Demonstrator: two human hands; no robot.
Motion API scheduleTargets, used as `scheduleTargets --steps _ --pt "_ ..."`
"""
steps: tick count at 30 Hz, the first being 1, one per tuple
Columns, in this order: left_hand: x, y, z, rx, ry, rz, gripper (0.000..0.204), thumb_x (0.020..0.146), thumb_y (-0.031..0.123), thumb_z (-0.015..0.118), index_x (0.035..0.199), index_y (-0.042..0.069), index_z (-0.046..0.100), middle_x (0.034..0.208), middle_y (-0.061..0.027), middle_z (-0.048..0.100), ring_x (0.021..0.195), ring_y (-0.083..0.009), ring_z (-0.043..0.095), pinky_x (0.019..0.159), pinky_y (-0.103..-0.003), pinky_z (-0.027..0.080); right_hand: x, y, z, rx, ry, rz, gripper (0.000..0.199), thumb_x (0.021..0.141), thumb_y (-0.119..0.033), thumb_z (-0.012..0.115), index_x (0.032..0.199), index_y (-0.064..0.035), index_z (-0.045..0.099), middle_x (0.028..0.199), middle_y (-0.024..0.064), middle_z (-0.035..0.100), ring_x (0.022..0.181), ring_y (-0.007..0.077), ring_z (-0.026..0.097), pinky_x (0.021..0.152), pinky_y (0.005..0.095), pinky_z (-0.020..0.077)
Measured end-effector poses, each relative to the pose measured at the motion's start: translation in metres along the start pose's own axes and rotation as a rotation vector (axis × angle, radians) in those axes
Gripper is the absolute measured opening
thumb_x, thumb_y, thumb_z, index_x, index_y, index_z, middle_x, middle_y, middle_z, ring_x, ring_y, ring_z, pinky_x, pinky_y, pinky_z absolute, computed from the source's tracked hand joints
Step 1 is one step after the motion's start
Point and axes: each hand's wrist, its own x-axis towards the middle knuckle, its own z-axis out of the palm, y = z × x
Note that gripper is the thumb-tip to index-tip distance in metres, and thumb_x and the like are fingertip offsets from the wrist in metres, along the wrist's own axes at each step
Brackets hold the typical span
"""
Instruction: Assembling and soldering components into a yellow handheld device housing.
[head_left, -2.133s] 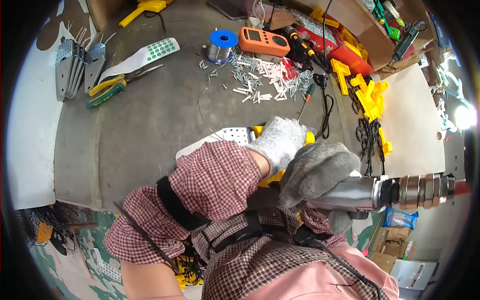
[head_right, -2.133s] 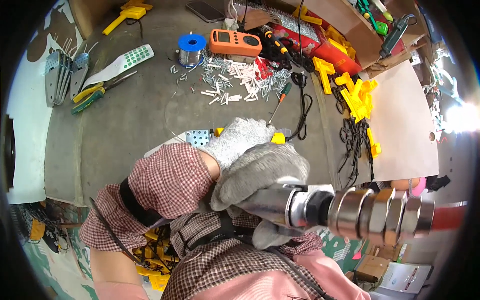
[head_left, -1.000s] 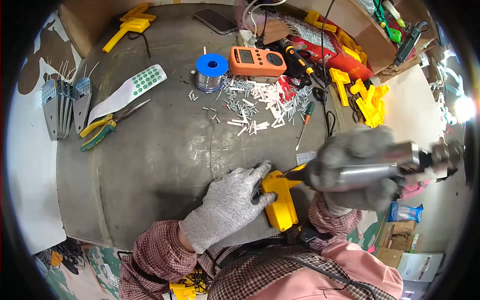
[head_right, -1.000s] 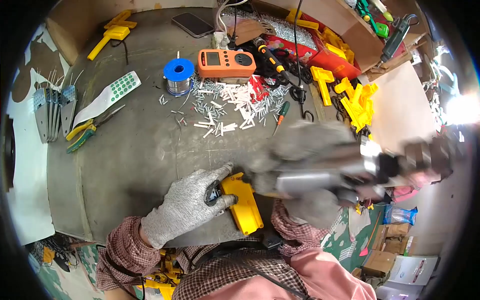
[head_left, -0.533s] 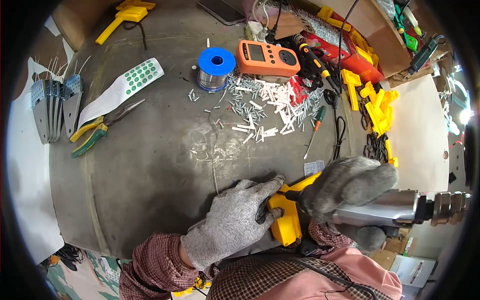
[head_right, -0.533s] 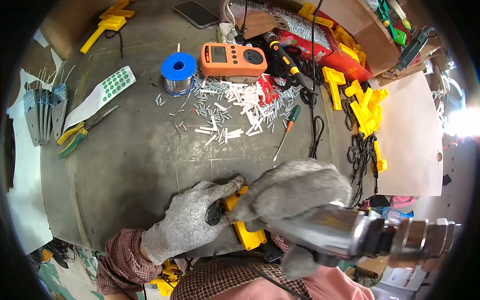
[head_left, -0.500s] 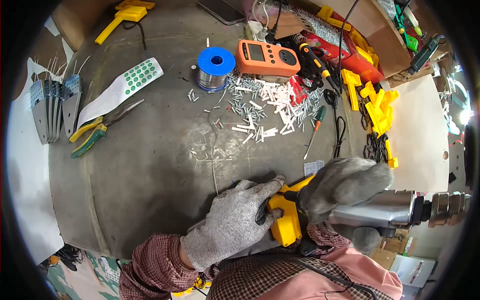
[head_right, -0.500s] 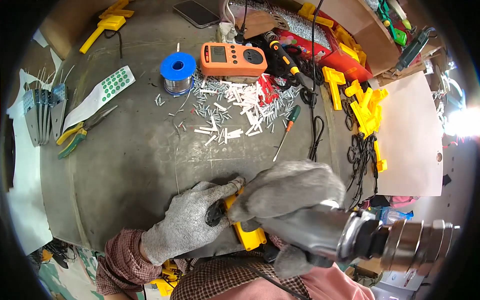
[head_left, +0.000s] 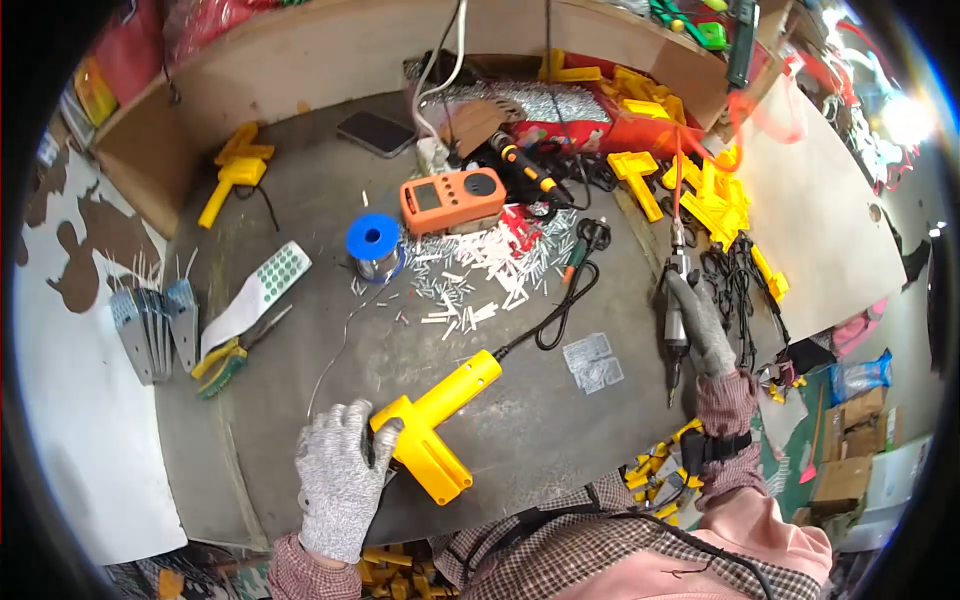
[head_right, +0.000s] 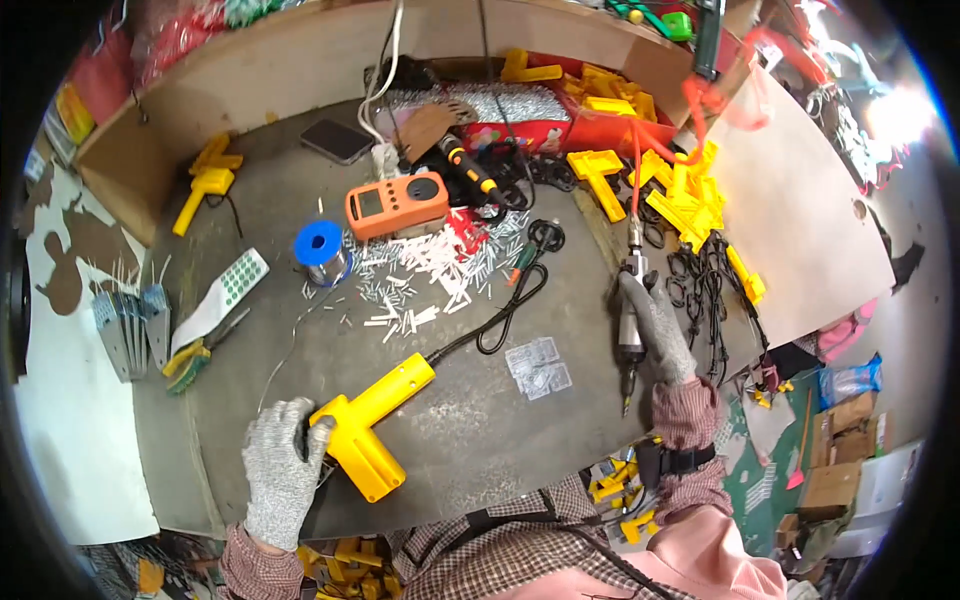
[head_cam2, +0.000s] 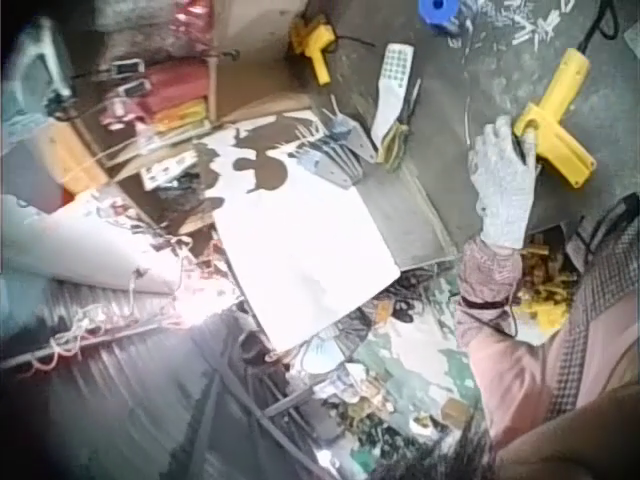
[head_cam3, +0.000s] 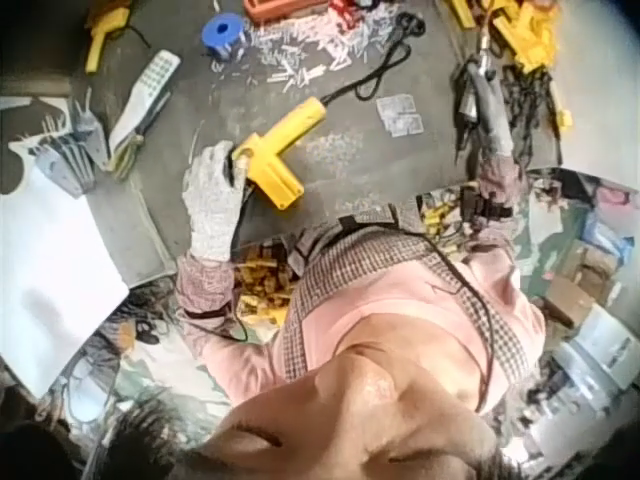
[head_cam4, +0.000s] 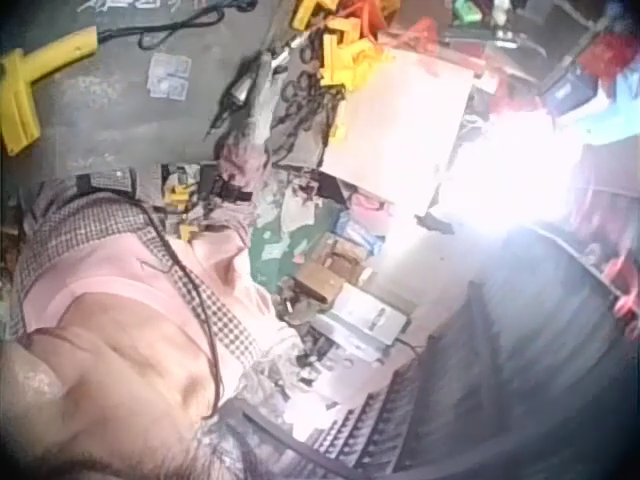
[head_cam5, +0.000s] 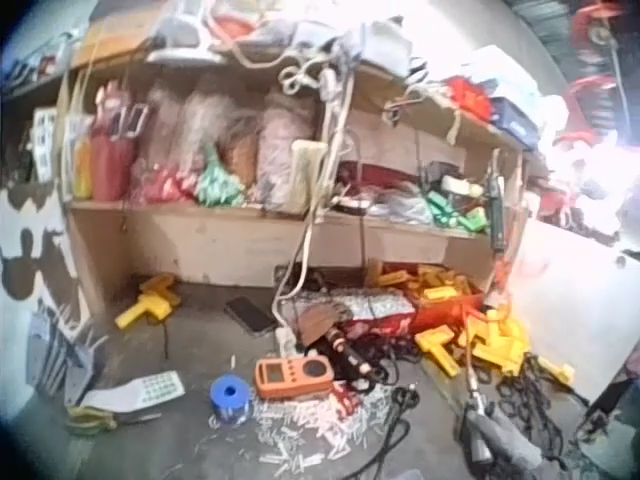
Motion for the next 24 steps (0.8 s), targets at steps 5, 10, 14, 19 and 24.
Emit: scheduleTargets --steps 5,10,14,19,24 --pt "0.003 0.033 0.034 -0.397 -0.038 0.245 0.042 0.088 0.041 0.072 0.112 0.007 0.066 0.096 -0.0131 0.069 0.084 -0.0334 0.068 0.078 -0.045 0.054 0.036 -0.016 -0.016 -1.07 0.154 -0.467 0.048 0.092 -0.025 0.063 0.132 -0.0007 0.054 0.124 0.0249 0.056 0.118 0.0448 0.051 0.099 0.0495 0.0463" --pt "0.011 0.046 -0.007 0.101 -0.225 0.068 0.042 0.092 0.046 0.064 0.108 0.008 0.068 0.093 -0.0157 0.072 0.086 -0.0374 0.069 0.076 -0.045 0.055 0.088 -0.025 0.045 -1.024 -0.22 -0.818 0.043 0.091 -0.003 0.056 0.132 -0.0178 0.06 0.139 0.0156 0.053 0.13 0.0387 0.049 0.11 0.0471 0.04" --pt "0.004 0.0 -0.028 0.737 0.011 0.104 0.042 0.09 0.044 0.068 0.102 0.004 0.068 0.095 -0.0193 0.071 0.094 -0.0358 0.069 0.083 -0.046 0.054 0.109 -0.029 0.048 -0.905 -0.314 -0.628 0.045 0.085 0.003 0.057 0.127 -0.013 0.061 0.138 0.0173 0.052 0.124 0.0379 0.054 0.103 0.0465 0.0462" --pt "0.06 0.142 0.029 0.068 -0.392 0.453 0.053 0.08 0.045 0.078 0.111 0.004 0.066 0.097 -0.0206 0.071 0.091 -0.0333 0.07 0.082 -0.044 0.055 0.089 -0.042 0.047 -0.902 0.139 -0.803 0.032 0.082 -0.007 0.072 0.112 -0.0106 0.064 0.126 0.0153 0.057 0.114 0.0357 0.059 0.097 0.0453 0.0505" --pt "0.07 0.108 0.026 -1.027 -0.337 -0.309 0.04 0.087 0.036 0.073 0.108 0.003 0.063 0.084 -0.0072 0.068 0.074 -0.0168 0.067 0.068 -0.031 0.055 0.03 -0.115 0.041 -0.055 0.075 -0.663 0.026 0.089 -0.014 0.072 0.106 -0.0032 0.056 0.092 0.0137 0.066 0.083 0.0259 0.069 0.072 0.0369 0.0546"
